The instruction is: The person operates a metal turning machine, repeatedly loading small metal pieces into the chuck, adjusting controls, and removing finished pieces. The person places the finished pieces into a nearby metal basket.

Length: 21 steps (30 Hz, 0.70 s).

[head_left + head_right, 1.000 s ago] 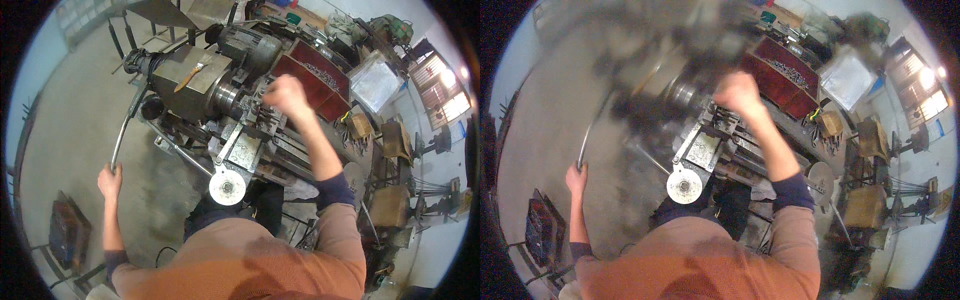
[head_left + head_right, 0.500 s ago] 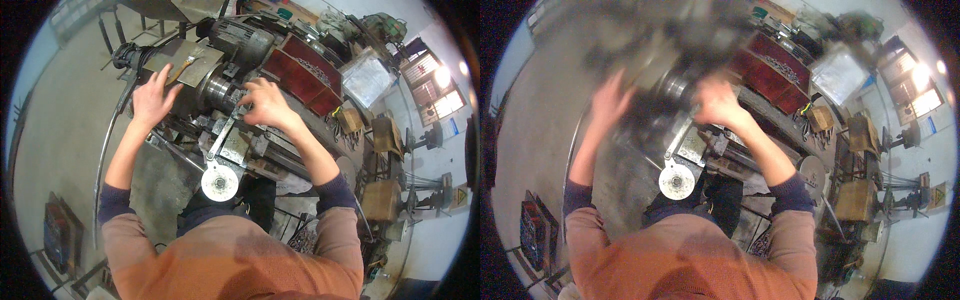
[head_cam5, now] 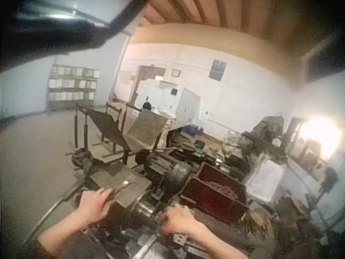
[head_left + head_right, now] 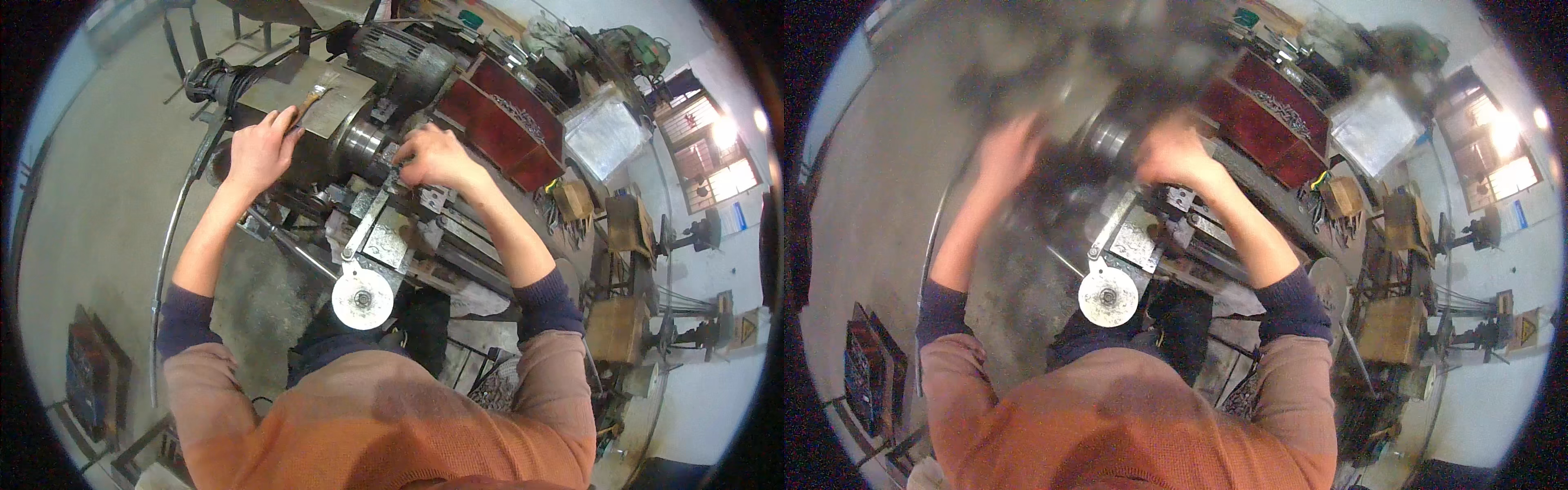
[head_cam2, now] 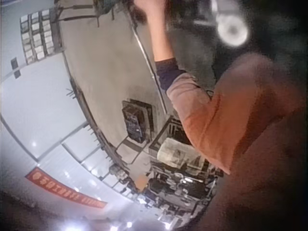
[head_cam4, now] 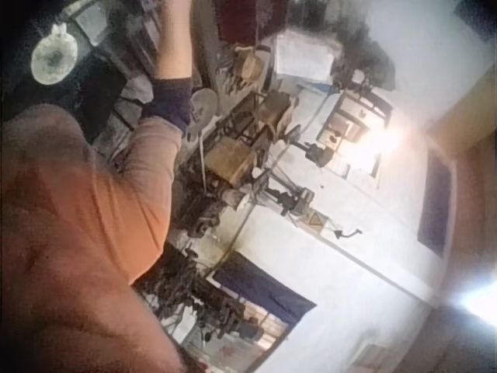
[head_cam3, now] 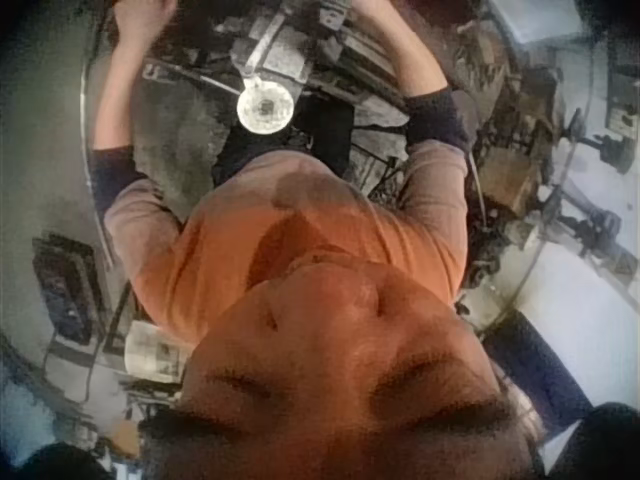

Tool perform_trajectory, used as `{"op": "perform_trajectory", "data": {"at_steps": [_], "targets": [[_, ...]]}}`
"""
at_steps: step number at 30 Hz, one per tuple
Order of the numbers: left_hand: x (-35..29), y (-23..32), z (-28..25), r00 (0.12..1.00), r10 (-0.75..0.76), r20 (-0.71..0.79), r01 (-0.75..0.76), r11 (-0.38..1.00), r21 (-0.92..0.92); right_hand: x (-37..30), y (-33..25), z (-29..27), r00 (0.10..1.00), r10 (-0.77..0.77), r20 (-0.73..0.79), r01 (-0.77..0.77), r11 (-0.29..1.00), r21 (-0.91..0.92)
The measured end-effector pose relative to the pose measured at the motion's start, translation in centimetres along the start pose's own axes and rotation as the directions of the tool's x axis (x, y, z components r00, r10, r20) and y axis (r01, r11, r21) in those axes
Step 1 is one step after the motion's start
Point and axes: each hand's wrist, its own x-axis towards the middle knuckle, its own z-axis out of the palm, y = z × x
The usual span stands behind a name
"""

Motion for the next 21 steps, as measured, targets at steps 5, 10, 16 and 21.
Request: {"op": "perform_trajectory", "data": {"at_steps": [5, 10, 16, 21], "targets": [[-0.8, -0.9, -0.1, 0.999, 0.002, -0.05, -0.002, 1.0, 0.013, 0.8, -2.5, -0.4, 0.993, 0.116, 0.024, -0.11, 0.976, -0.188], [-1.0, 2.1, -2.2, 0.993, -0.032, -0.118, 0.005, 0.974, -0.225, 1.0, -1.2, -0.4, 0.993, 0.098, 0.071, -0.097, 0.995, -0.025], [-1.2, 6.8, -3.0, 0.995, -0.084, -0.053, 0.057, 0.921, -0.386, -0.5, 0.6, -0.9, 0.995, -0.066, -0.069, 0.09, 0.889, 0.448], [-2.0, 9.2, -0.4, 0.986, -0.159, 0.039, 0.158, 0.858, -0.49, -5.9, 4.8, 1.1, 0.88, -0.018, -0.474, 0.198, 0.922, 0.332]]}}
